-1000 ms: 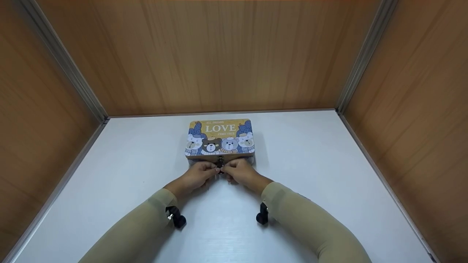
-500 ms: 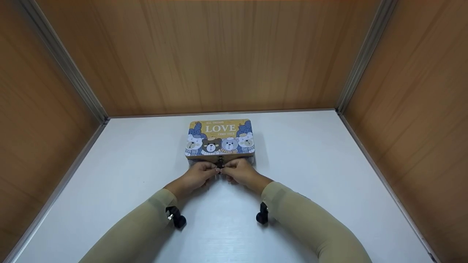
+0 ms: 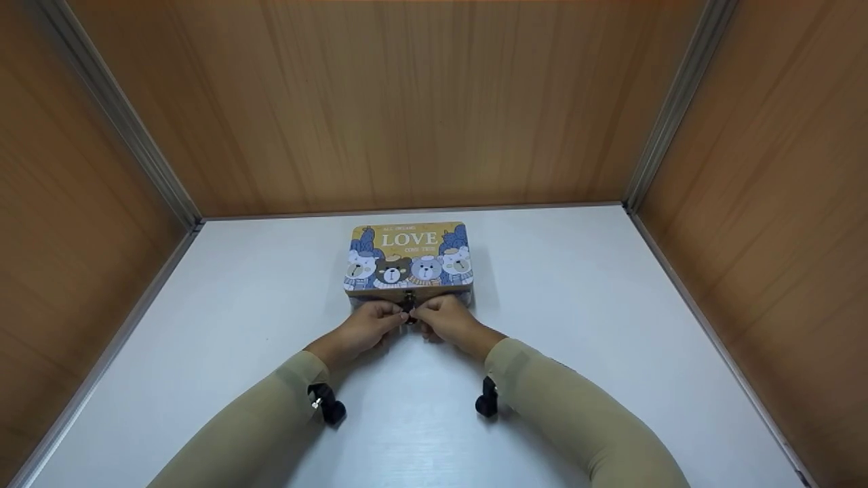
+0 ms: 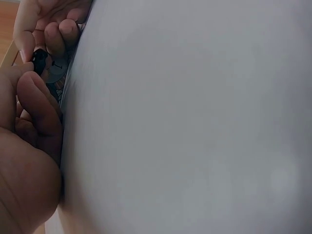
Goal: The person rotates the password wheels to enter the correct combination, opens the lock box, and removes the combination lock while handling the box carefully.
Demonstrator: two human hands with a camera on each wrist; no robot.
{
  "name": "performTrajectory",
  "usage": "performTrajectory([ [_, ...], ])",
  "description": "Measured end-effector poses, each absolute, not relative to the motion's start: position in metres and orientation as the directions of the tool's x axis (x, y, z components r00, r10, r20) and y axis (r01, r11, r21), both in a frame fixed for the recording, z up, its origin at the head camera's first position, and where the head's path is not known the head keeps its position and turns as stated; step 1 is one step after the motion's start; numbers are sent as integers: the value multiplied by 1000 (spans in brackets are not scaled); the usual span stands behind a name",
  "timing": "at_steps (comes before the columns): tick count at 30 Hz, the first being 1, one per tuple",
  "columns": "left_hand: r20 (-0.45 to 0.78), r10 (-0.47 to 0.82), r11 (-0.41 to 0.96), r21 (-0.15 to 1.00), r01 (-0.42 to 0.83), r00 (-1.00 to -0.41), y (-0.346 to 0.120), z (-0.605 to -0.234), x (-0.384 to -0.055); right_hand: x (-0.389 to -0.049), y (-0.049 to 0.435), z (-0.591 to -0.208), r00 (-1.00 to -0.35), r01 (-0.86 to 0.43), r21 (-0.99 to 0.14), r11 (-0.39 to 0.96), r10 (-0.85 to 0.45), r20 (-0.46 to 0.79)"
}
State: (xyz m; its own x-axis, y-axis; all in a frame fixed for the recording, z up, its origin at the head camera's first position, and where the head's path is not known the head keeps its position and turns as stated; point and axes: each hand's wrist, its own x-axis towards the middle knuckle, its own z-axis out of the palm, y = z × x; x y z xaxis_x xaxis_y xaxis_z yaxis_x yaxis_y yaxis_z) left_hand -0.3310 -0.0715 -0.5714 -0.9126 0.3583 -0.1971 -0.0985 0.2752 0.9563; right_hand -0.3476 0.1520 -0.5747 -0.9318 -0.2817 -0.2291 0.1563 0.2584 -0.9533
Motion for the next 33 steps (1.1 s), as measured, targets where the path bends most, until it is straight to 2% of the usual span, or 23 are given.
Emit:
performTrajectory([
  [19,-168,383,301,952,-50,-908,-74,-574,-334,-348,153,-575,-933,132,-955,266,-292,-211],
  [33,-190,362,300,951,-78,-913,-72,-572,-333,-347,153,-573,-933,136,-946,295,-282,-223],
])
